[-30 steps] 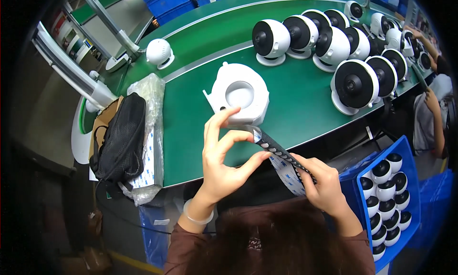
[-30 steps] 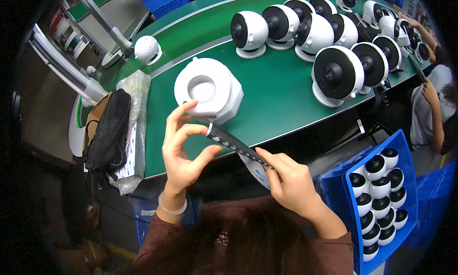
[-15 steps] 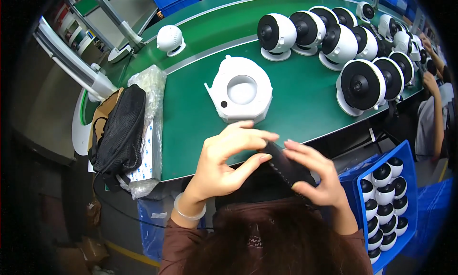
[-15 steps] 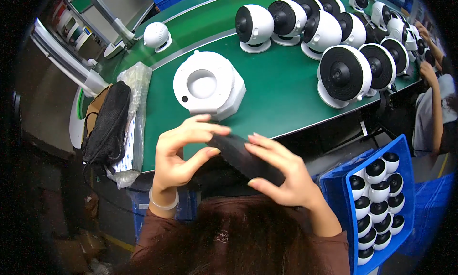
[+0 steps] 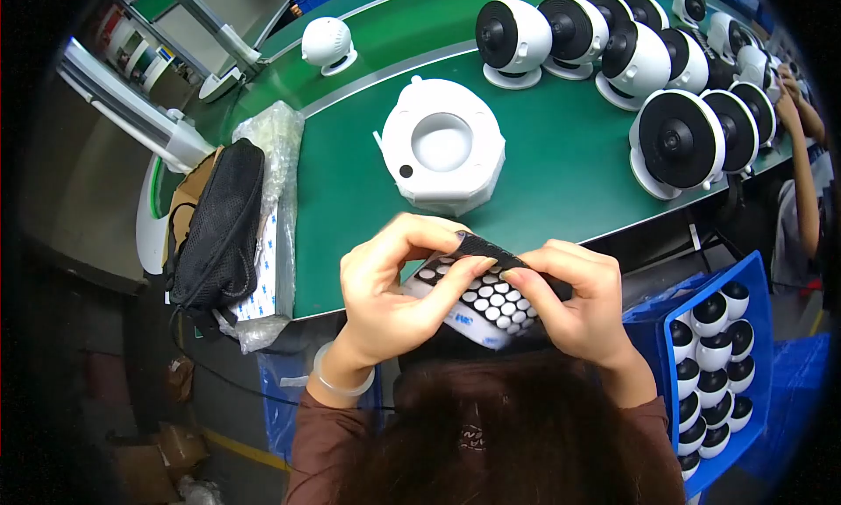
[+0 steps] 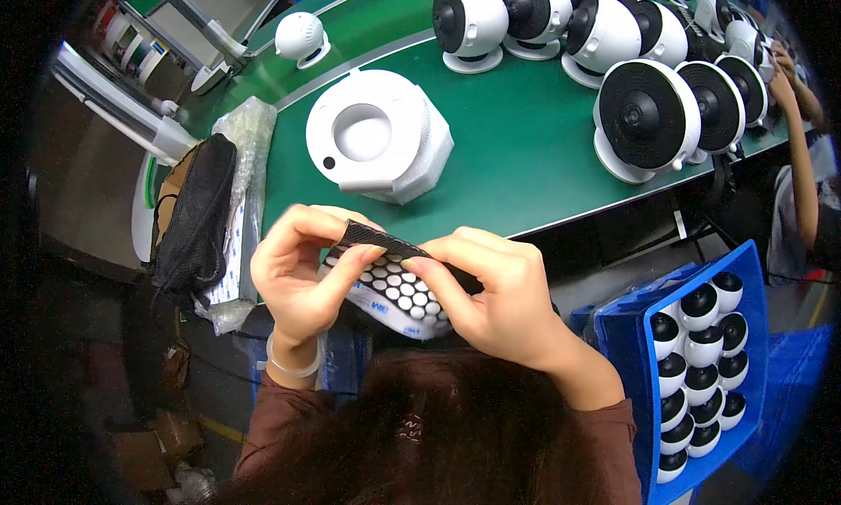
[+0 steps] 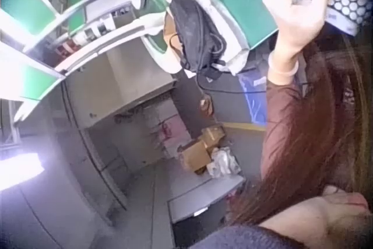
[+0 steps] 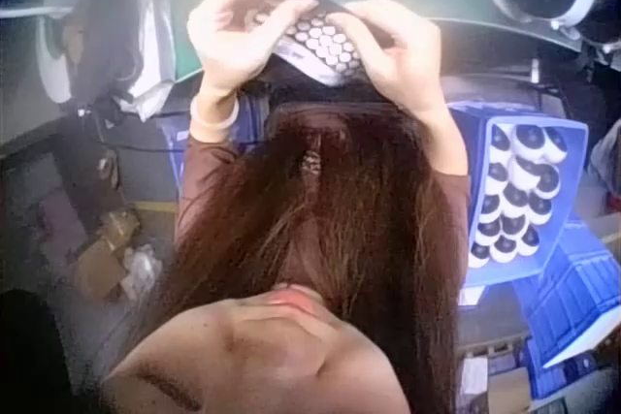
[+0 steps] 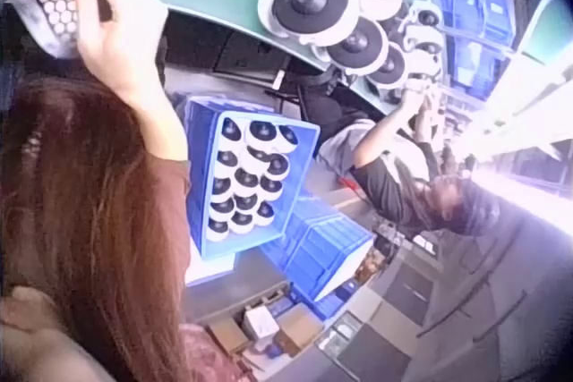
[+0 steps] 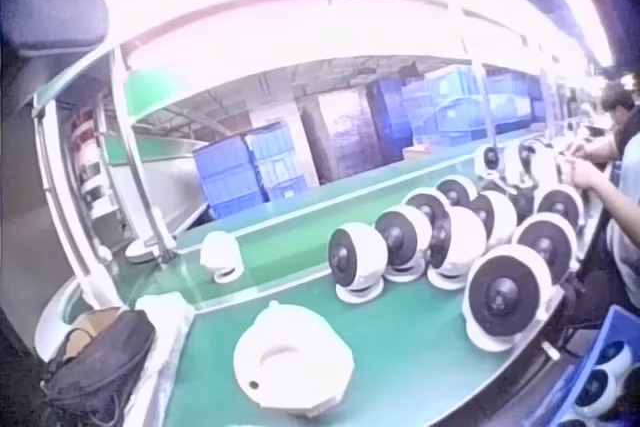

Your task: Applying adhesive rubber pads to the bases of white security camera components on a factory assembly line.

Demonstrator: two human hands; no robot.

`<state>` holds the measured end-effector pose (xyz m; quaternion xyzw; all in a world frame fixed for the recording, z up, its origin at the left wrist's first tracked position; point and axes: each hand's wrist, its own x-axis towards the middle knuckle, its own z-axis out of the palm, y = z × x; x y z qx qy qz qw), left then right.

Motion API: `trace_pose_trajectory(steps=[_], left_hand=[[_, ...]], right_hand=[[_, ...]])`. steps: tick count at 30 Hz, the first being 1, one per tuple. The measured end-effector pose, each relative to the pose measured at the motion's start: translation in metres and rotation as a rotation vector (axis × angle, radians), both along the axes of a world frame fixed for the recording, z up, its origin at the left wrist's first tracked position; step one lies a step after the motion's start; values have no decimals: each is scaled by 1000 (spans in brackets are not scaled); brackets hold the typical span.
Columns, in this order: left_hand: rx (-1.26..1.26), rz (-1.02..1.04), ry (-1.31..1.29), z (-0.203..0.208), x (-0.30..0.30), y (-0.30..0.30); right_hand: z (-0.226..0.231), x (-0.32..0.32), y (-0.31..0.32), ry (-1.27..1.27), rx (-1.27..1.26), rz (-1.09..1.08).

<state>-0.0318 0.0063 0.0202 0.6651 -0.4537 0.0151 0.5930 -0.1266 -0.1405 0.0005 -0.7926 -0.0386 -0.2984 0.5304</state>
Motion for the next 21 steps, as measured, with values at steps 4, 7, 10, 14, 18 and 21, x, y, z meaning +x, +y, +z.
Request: trace_pose_trajectory(steps=[4, 7, 10, 14, 18, 21], left_hand=[[106, -11, 320, 11, 3, -2], [125, 22, 273, 3, 6, -1], [159, 150, 75, 10, 1, 3], [195, 171, -145, 7, -5, -3], [211, 214, -240, 12, -12, -5], [180, 250, -366, 9, -14, -3]], right_hand=[[-5, 3, -3, 7, -35, -20], [-13, 12, -4, 46, 88, 98], [-7, 13, 1, -31, 130, -31], [8, 16, 8, -269, -81, -214], [11, 26, 13, -342, -135, -272], [17, 25, 14, -315, -104, -213]])
